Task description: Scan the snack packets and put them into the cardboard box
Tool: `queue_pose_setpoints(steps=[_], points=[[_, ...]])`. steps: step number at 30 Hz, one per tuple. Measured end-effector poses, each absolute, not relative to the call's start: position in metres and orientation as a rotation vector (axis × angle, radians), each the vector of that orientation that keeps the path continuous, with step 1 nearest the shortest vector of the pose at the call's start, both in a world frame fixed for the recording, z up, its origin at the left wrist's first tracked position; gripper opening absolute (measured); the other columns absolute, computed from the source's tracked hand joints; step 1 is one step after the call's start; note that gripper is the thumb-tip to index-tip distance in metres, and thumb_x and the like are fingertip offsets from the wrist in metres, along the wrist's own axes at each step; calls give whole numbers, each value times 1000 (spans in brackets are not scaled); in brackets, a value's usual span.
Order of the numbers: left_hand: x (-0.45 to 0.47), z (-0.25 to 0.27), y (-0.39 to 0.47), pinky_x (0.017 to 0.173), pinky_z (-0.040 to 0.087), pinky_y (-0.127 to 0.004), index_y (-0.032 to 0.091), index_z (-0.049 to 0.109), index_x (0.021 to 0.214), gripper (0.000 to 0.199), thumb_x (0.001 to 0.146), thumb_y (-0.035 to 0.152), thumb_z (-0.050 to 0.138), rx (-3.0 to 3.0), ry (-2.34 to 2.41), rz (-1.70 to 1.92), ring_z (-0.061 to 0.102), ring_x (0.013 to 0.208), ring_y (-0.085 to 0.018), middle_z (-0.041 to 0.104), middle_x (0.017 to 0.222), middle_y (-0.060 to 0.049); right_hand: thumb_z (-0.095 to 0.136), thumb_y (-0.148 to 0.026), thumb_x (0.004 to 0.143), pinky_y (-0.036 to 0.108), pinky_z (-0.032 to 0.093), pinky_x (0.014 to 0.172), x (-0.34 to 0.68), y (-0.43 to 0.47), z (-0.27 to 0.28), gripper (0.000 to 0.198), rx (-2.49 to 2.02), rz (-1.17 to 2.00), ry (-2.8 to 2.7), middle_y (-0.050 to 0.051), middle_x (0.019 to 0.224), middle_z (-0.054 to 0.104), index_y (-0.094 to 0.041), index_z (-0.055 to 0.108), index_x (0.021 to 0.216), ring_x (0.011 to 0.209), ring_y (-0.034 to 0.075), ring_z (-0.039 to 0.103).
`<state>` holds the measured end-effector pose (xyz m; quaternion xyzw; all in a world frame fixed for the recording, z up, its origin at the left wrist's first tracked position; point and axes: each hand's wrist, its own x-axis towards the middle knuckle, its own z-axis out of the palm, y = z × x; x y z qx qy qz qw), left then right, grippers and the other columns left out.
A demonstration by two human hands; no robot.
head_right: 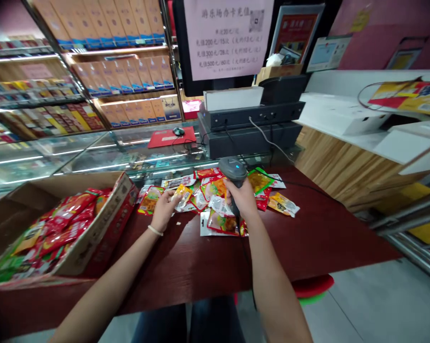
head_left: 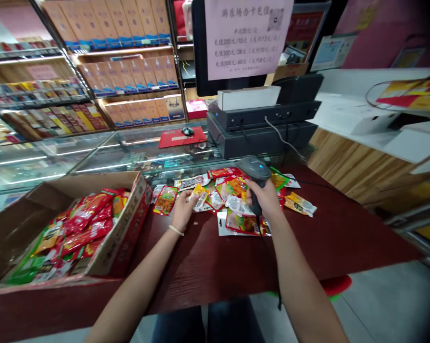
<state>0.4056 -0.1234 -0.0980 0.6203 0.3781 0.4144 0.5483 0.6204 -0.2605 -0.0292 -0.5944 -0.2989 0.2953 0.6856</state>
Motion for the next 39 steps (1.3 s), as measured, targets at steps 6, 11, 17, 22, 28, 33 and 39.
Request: queue_pose_setpoints(steps=[6, 11, 17, 22, 28, 33, 39], points=[[374, -114, -111, 71, 56, -28, 16, 63, 107, 49, 67, 37, 83, 973, 779, 969, 67, 76, -15, 73, 97, -5, 76, -47, 74, 22, 39, 34, 581, -249, -36, 34, -1323, 895, -779, -7, 50, 53, -24, 51, 81, 35, 11, 47], [367, -114, -105, 80, 57, -30, 17, 64, 112, 50, 67, 26, 83, 849, 726, 1019, 69, 89, -17, 72, 111, -8, 75, -48, 77, 23, 39, 31, 556, -243, -51, 42, -1542, 949, -953, -9, 49, 54, -27, 53, 107, 33, 13, 48], [366, -117, -102, 81, 58, -30, 16, 67, 110, 45, 68, 24, 82, 803, 721, 1032, 70, 91, -18, 72, 113, -10, 76, -45, 76, 22, 39, 29, 546, -244, -56, 60, -1661, 919, -1132, -8, 54, 60, -30, 51, 128, 33, 14, 51], [366, -116, -104, 77, 58, -28, 16, 67, 109, 45, 67, 25, 82, 800, 721, 1032, 69, 88, -17, 73, 111, -9, 75, -43, 77, 22, 39, 29, 544, -245, -54, 41, -1684, 947, -1205, -6, 54, 60, -27, 60, 112, 33, 13, 51], [366, -116, -103, 76, 58, -27, 15, 66, 111, 49, 66, 24, 83, 795, 729, 1031, 69, 88, -16, 72, 111, -10, 75, -43, 78, 24, 41, 31, 548, -247, -51, 40, -1654, 986, -1183, -6, 49, 56, -27, 60, 111, 35, 15, 51], [366, -115, -104, 76, 57, -28, 15, 64, 106, 46, 65, 25, 83, 810, 740, 1044, 68, 86, -15, 72, 109, -8, 75, -44, 77, 23, 39, 29, 547, -249, -41, 46, -1632, 1007, -1121, -8, 50, 58, -28, 56, 116, 34, 15, 52], [374, -105, -109, 63, 53, -26, 16, 58, 102, 45, 66, 31, 80, 996, 935, 1099, 66, 73, -15, 71, 92, -5, 76, -49, 75, 23, 39, 31, 551, -246, -40, 38, -1491, 1032, -1007, -8, 46, 53, -24, 58, 97, 32, 13, 48]])
